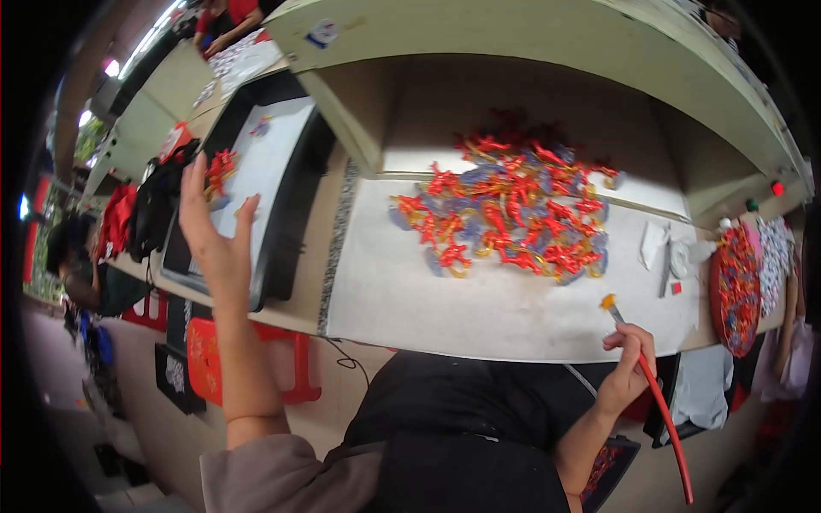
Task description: The person applies glue to small toy figurines using a paintbrush.
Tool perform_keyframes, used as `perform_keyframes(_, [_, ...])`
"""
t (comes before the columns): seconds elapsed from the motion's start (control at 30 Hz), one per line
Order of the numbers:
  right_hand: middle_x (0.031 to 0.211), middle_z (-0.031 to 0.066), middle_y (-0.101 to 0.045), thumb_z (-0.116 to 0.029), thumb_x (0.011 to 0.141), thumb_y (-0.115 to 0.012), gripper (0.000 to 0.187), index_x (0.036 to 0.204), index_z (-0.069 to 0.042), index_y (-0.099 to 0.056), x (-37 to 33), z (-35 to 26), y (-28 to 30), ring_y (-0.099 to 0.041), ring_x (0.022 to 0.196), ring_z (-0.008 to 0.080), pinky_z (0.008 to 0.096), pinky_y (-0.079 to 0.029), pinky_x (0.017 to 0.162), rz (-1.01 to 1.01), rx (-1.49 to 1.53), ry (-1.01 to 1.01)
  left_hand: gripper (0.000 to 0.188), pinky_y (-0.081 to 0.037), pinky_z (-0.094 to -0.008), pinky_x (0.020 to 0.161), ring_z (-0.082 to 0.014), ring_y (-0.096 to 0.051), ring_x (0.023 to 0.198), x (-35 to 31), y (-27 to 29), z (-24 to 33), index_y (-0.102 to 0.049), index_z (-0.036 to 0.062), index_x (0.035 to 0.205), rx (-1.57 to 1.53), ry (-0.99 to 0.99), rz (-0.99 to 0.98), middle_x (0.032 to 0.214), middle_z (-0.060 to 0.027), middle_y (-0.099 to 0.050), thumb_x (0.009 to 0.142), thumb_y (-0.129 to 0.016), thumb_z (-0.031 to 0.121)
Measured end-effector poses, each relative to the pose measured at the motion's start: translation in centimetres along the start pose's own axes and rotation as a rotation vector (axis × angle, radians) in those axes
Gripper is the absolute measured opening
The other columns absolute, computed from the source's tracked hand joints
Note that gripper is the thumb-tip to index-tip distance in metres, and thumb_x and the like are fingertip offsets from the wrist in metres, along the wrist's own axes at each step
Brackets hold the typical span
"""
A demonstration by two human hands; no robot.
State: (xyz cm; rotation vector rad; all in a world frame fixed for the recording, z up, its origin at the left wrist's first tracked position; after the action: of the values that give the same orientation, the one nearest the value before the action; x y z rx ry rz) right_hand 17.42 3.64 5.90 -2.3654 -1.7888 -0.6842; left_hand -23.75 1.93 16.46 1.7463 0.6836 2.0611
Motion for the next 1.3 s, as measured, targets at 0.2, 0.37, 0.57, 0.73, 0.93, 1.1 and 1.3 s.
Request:
perform_keyframes(0.2, [0.065,0.0079,-0.055,-0.003,0.084,-0.041,0.017,0.082,0.005,-0.056,0.0,-1.4,0.2,-0.052,0.057,0.0113,0.0211,-0.041,0.054,-0.006,-0.005,0.018,0.043,-0.038,-0.0308,0.085,-0.0223,-0.048,0.101,-4.5,-4.7,6.3,-0.05,0.0032,0.108,-0.556,0.061,-0.587,0.108,-0.0114,-0.052,0.069,-0.065,0.005])
perform_keyframes(0.37, [0.066,0.0082,-0.056,-0.003,0.082,-0.044,0.015,0.083,0.005,-0.056,-0.9,-1.3,1.0,-0.052,0.057,0.0111,0.0203,-0.042,0.054,-0.048,-0.016,-0.018,0.032,-0.042,-0.0327,0.074,-0.0258,-0.051,0.092,-8.3,-8.4,11.5,-0.052,0.0035,0.092,-0.558,0.017,-0.813,0.091,-0.0112,-0.054,0.064,-0.068,0.007])
perform_keyframes(0.57, [0.067,0.0083,-0.056,0.0,0.081,-0.046,0.012,0.081,0.004,-0.057,-1.3,-0.7,0.7,-0.054,0.059,0.0113,0.0201,-0.043,0.055,-0.068,0.067,-0.099,0.031,-0.045,-0.0303,0.073,-0.0228,-0.053,0.087,-8.6,-7.3,12.1,-0.048,0.0025,0.083,-0.699,0.06,-0.86,0.096,-0.011,-0.048,0.061,-0.069,-0.001])
perform_keyframes(0.73, [0.082,0.0113,-0.058,0.005,0.073,-0.055,0.024,0.096,0.003,-0.051,-2.2,-1.5,-2.3,-0.057,0.071,0.0138,0.0238,-0.046,0.066,-0.128,0.34,-0.183,0.032,-0.047,-0.0273,0.07,-0.0162,-0.052,0.087,-8.9,-6.0,14.1,-0.048,0.0036,0.08,-0.976,0.131,-0.793,0.1,-0.0096,-0.043,0.059,-0.07,-0.005])
perform_keyframes(0.93, [0.086,0.0103,-0.057,0.006,0.068,-0.064,0.035,0.099,0.001,-0.047,-1.4,-2.1,-4.1,-0.056,0.077,0.0132,0.0233,-0.047,0.068,-0.088,0.381,-0.19,0.029,-0.046,-0.0265,0.067,-0.0208,-0.052,0.082,-10.2,-5.9,21.2,-0.05,0.0045,0.078,-1.251,-0.063,-0.737,0.095,-0.0109,-0.046,0.061,-0.073,0.005])
perform_keyframes(1.1, [0.084,0.0081,-0.057,0.009,0.071,-0.06,0.027,0.095,0.001,-0.049,-0.7,-1.8,-1.4,-0.057,0.078,0.0124,0.0228,-0.048,0.067,-0.01,0.341,-0.204,0.047,-0.046,-0.0278,0.074,-0.0187,-0.054,0.088,-12.2,-7.0,24.4,-0.038,0.0064,0.108,-1.869,0.425,-0.984,0.098,-0.0097,-0.048,0.07,-0.066,0.002])
perform_keyframes(1.3, [0.082,0.011,-0.06,0.003,0.077,-0.054,0.02,0.096,0.004,-0.054,0.0,-2.1,0.2,-0.058,0.08,0.0151,0.0244,-0.046,0.071,0.073,0.132,-0.087,0.071,-0.045,-0.0287,0.08,-0.02,-0.055,0.093,-12.2,-7.8,25.9,-0.014,0.0054,0.132,-2.088,0.829,-1.336,0.104,-0.0135,-0.051,0.075,-0.055,-0.007])
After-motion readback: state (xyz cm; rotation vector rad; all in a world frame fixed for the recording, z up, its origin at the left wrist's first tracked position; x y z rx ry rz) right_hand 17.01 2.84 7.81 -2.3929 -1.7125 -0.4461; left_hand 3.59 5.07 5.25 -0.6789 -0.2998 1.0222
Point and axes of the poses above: each hand's wrist, its own x-axis towards the middle knuckle, its own y-axis out of the back of the hand, z = x × y, the point moved 4 cm from there along x, towards the middle knuckle
